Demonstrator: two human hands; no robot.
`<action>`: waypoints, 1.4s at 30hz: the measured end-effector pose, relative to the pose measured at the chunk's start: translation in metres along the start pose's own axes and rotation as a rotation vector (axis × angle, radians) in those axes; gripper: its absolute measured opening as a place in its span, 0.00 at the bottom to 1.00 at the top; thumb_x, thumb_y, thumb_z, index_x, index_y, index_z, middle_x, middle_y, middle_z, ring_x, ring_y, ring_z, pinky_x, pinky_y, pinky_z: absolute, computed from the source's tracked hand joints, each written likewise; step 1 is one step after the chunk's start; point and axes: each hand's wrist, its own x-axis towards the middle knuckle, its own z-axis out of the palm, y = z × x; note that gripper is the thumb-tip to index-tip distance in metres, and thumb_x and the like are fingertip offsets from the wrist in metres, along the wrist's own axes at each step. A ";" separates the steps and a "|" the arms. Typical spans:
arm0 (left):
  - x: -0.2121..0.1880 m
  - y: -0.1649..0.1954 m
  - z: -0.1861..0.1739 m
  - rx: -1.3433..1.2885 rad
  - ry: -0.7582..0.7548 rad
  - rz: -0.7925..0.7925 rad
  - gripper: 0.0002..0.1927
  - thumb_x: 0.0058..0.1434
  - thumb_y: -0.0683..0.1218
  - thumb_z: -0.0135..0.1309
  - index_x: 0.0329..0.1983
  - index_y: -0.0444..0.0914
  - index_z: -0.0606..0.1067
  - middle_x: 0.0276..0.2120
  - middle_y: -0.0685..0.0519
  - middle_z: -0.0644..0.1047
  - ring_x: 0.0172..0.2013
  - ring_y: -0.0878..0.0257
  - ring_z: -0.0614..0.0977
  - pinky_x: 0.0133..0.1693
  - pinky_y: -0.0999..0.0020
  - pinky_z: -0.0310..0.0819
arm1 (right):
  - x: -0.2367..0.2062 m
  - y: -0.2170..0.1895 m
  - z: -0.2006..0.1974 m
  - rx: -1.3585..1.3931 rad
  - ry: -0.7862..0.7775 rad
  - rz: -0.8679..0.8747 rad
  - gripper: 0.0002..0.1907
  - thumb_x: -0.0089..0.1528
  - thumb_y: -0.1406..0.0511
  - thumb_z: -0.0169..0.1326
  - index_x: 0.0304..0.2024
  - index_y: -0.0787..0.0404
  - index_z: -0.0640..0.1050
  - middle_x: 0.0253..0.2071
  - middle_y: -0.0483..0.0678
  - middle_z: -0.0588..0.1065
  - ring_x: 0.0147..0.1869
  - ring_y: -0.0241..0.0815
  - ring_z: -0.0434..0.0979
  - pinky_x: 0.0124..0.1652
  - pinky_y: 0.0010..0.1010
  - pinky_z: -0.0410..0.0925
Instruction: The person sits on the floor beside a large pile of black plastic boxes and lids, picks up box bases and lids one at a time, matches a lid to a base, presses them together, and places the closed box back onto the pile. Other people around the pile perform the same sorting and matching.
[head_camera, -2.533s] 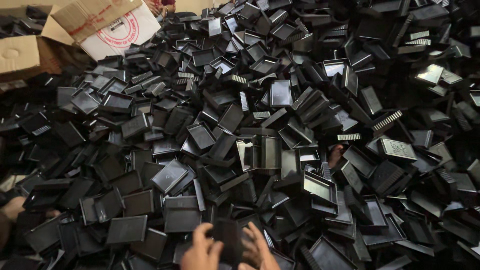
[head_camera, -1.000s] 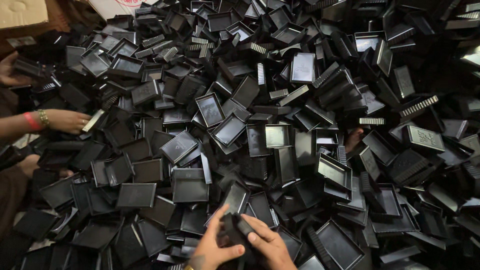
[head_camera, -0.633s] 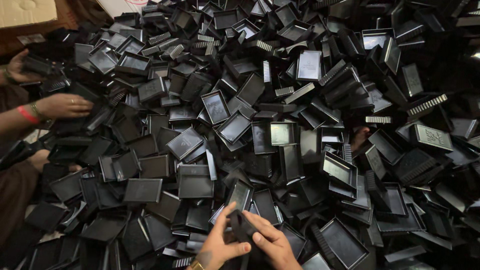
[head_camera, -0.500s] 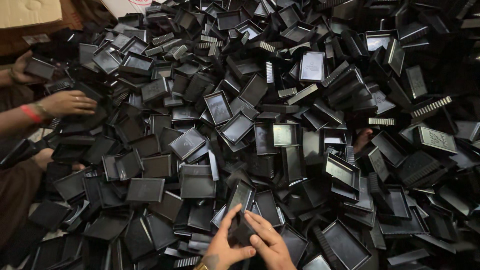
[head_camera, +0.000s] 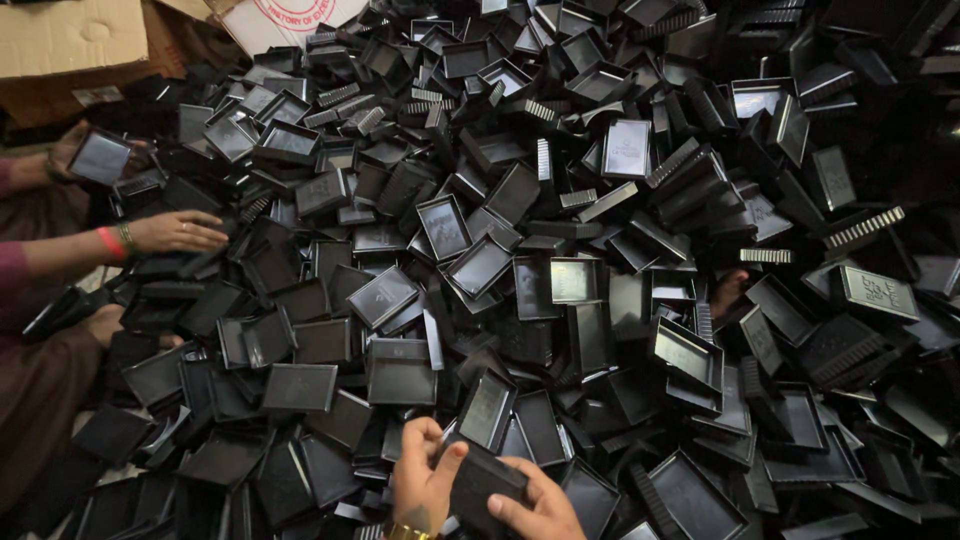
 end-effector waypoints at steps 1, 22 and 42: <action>0.000 0.000 0.002 0.011 0.009 -0.016 0.26 0.55 0.58 0.64 0.47 0.39 0.70 0.25 0.50 0.78 0.27 0.66 0.76 0.32 0.68 0.73 | -0.001 0.000 -0.002 0.021 0.008 0.015 0.30 0.58 0.68 0.62 0.61 0.70 0.69 0.54 0.53 0.78 0.59 0.42 0.78 0.60 0.33 0.69; 0.028 0.041 0.000 0.611 -0.422 0.434 0.39 0.50 0.47 0.66 0.65 0.41 0.65 0.63 0.46 0.72 0.56 0.43 0.73 0.56 0.55 0.67 | 0.020 -0.005 -0.039 -0.119 0.279 -0.036 0.29 0.59 0.65 0.59 0.62 0.66 0.72 0.56 0.57 0.79 0.59 0.49 0.81 0.55 0.35 0.73; -0.006 -0.001 0.038 -0.089 0.000 -0.032 0.39 0.49 0.26 0.54 0.64 0.45 0.67 0.53 0.53 0.73 0.48 0.63 0.79 0.42 0.69 0.77 | -0.004 -0.018 0.008 -0.559 0.003 -0.235 0.36 0.58 0.67 0.66 0.68 0.66 0.69 0.65 0.55 0.72 0.70 0.48 0.68 0.65 0.37 0.59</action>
